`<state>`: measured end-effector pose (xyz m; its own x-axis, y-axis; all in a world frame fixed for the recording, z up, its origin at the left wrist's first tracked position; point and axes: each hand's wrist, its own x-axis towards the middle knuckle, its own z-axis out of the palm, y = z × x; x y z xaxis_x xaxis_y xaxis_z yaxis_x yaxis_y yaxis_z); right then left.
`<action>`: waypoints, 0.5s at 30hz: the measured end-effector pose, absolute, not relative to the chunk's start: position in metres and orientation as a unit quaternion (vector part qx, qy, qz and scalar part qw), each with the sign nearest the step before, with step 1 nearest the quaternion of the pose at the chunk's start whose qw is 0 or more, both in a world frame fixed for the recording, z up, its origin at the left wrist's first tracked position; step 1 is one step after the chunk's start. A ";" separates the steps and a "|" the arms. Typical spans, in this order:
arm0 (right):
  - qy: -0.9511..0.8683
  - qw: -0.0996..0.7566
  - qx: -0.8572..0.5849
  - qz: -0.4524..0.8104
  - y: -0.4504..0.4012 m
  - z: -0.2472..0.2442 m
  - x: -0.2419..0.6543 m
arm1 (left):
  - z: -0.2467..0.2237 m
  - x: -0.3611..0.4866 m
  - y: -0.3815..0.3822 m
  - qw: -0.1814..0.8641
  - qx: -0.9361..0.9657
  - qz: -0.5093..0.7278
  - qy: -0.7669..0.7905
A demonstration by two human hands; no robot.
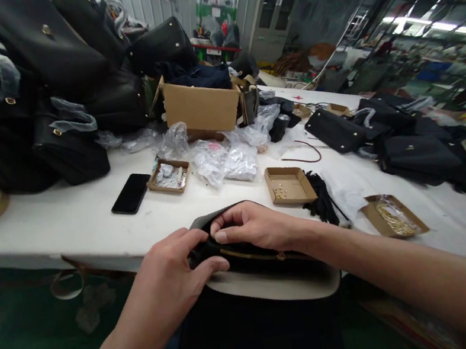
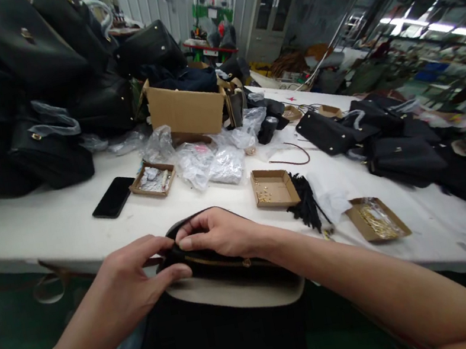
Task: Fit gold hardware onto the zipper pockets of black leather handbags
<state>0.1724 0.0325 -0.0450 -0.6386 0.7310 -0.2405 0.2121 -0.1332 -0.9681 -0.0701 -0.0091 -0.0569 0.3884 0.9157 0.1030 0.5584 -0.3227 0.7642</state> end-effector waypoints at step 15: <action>-0.540 0.205 -0.414 0.704 0.034 -0.052 0.176 | -0.059 -0.065 -0.001 0.438 0.686 0.337 0.473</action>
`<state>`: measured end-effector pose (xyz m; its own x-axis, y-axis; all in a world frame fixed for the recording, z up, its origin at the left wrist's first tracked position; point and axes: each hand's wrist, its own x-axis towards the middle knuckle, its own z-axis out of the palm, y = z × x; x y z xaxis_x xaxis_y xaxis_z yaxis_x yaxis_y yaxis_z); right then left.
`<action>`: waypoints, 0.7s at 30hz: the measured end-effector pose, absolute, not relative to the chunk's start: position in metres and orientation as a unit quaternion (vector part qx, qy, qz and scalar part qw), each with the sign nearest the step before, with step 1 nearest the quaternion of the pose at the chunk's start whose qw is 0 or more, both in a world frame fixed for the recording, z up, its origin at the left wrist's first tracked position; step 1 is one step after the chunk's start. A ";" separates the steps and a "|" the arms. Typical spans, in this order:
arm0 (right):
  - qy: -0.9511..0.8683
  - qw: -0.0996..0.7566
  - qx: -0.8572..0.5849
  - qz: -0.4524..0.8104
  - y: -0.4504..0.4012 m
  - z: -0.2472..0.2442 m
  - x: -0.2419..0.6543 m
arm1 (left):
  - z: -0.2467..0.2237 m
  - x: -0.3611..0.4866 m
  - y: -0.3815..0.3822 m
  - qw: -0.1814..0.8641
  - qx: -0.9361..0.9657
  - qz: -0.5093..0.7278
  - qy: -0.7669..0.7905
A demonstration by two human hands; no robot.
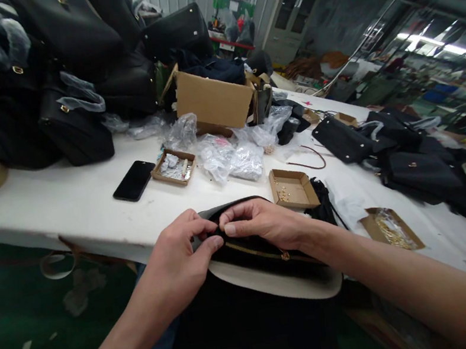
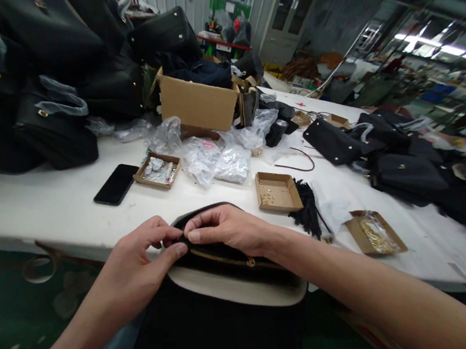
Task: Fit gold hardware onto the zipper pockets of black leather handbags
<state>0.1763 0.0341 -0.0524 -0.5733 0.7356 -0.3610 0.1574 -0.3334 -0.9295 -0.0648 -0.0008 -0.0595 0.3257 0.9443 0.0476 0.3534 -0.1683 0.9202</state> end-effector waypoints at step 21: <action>-0.602 0.232 -0.381 0.662 0.031 -0.050 0.160 | -0.059 -0.065 -0.010 0.381 0.718 0.379 0.441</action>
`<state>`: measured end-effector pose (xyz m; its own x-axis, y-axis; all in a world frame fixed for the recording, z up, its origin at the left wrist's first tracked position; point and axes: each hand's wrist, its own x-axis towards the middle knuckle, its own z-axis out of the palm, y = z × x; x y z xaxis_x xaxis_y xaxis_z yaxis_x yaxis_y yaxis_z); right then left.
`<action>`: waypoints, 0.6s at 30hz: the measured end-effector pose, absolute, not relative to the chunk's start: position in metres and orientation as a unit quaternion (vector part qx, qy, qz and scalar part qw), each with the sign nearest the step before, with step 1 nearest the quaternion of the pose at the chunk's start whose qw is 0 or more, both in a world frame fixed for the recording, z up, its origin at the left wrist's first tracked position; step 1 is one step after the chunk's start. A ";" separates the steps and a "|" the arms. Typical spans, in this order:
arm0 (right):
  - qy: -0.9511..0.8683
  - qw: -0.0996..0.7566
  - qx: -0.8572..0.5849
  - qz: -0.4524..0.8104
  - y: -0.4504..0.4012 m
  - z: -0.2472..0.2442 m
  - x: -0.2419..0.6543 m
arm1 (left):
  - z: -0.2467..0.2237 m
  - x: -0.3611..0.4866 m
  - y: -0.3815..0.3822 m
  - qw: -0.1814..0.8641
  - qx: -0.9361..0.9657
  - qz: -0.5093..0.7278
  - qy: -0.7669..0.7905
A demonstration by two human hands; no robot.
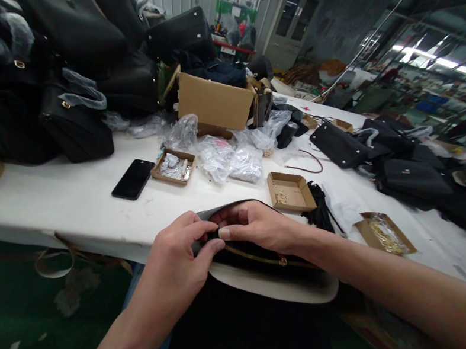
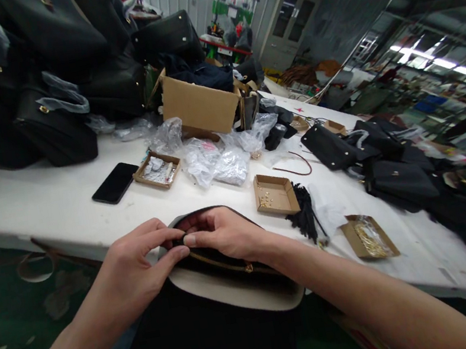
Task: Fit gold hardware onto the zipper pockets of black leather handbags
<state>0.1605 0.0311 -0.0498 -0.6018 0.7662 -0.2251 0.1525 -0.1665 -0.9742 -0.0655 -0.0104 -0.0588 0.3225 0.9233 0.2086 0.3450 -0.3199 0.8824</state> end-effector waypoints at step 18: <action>-0.686 0.133 -0.407 0.588 0.033 -0.041 0.169 | -0.074 -0.074 -0.031 0.368 0.714 0.297 0.516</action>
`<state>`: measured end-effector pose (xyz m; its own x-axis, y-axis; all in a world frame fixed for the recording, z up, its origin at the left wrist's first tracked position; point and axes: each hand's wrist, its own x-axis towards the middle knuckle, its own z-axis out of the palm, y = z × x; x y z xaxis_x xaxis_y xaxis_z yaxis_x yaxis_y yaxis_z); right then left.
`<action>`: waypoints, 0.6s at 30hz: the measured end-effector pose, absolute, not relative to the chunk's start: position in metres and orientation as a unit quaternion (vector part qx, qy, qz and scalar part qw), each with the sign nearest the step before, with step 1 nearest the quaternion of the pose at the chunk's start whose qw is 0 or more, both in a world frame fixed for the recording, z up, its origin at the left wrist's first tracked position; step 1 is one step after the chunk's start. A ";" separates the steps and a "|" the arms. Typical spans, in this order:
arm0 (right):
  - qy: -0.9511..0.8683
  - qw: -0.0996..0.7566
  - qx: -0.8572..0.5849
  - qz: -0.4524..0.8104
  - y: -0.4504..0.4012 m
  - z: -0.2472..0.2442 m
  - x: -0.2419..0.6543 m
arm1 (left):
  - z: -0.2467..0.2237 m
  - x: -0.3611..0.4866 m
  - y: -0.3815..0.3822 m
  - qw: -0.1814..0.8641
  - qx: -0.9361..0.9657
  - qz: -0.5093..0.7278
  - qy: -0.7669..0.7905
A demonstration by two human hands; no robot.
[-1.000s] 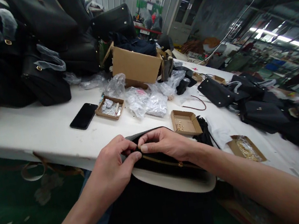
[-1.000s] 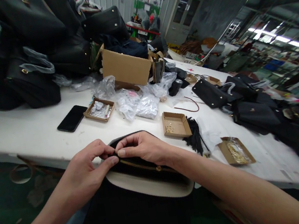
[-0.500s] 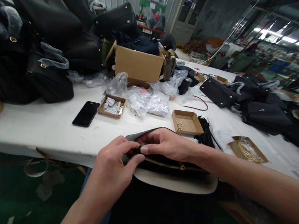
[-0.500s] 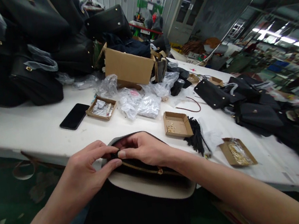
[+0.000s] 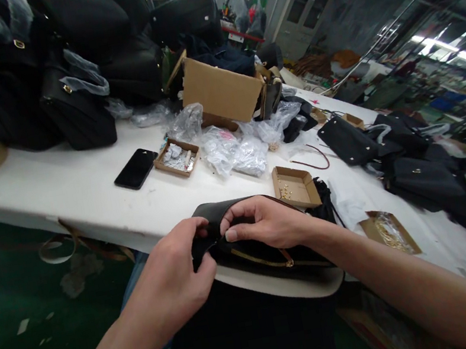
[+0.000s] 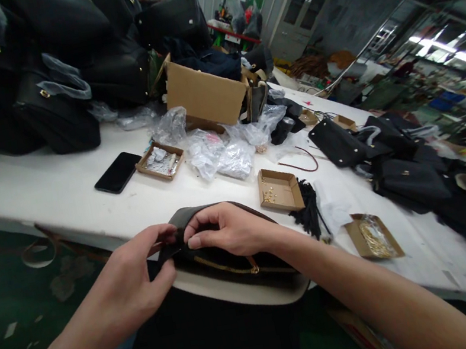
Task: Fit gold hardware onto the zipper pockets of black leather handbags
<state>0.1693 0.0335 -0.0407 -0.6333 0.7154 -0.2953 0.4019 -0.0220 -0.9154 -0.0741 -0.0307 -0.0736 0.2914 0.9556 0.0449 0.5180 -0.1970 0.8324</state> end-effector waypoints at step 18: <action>-0.732 0.193 -0.438 0.485 0.009 -0.037 0.163 | -0.065 -0.058 -0.010 0.360 0.670 0.380 0.527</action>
<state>0.1629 0.0087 -0.0374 -0.5420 0.8282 -0.1426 0.4533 0.1453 -0.8794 -0.0578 -0.0099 -0.0650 0.1567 0.9791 0.1297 0.4321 -0.1861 0.8824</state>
